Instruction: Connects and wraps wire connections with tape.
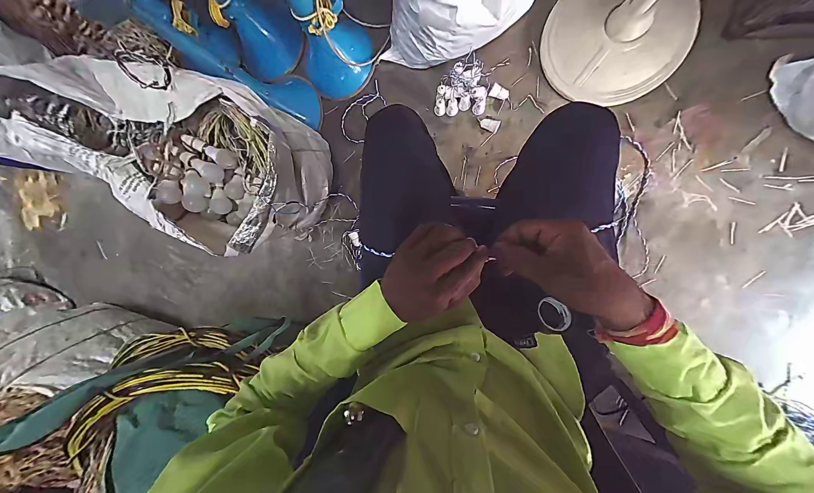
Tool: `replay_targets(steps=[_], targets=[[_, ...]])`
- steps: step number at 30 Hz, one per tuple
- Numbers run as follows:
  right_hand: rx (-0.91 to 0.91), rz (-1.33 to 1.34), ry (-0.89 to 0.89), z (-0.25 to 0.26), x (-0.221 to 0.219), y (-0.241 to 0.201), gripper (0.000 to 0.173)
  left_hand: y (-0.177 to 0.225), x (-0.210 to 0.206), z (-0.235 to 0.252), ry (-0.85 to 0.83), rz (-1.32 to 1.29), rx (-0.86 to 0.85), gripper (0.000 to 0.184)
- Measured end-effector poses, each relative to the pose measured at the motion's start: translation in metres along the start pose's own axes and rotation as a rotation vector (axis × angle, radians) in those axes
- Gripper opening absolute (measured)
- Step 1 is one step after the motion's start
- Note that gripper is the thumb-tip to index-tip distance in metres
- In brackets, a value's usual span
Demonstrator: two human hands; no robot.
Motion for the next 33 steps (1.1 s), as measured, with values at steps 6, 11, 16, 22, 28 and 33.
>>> replay_targets(steps=[6,11,16,22,28,33], targets=[[-0.162,-0.22,-0.16,0.017,-0.011,0.007,0.024,0.009,-0.01,-0.005,-0.04,-0.061,-0.116,0.016],[-0.159,-0.388,-0.463,0.029,-0.035,0.015,0.031,0.006,-0.021,-0.013,-0.098,-0.305,0.033,0.014],[-0.142,-0.084,-0.187,0.021,-0.008,0.02,0.024,-0.03,-0.026,-0.022,0.033,-0.602,0.553,0.013],[0.484,-0.198,0.236,-0.034,0.018,-0.004,0.028,-0.046,-0.017,-0.017,0.133,-0.845,0.847,0.015],[0.987,-0.675,0.55,-0.081,0.045,-0.034,0.022,-0.051,-0.02,-0.002,0.016,-1.245,1.235,0.018],[0.992,-0.83,0.665,-0.048,0.052,-0.05,0.019,-0.054,-0.013,0.015,0.025,-1.284,1.295,0.016]])
Point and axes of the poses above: each hand's wrist, its own z-axis towards the middle knuckle, its own x-axis out of the back of the hand, y = z × x, the point moved 7 cm from there along z, towards the middle knuckle, and after that the axes turned 7 degrees about -x, right-handed, at the moved point
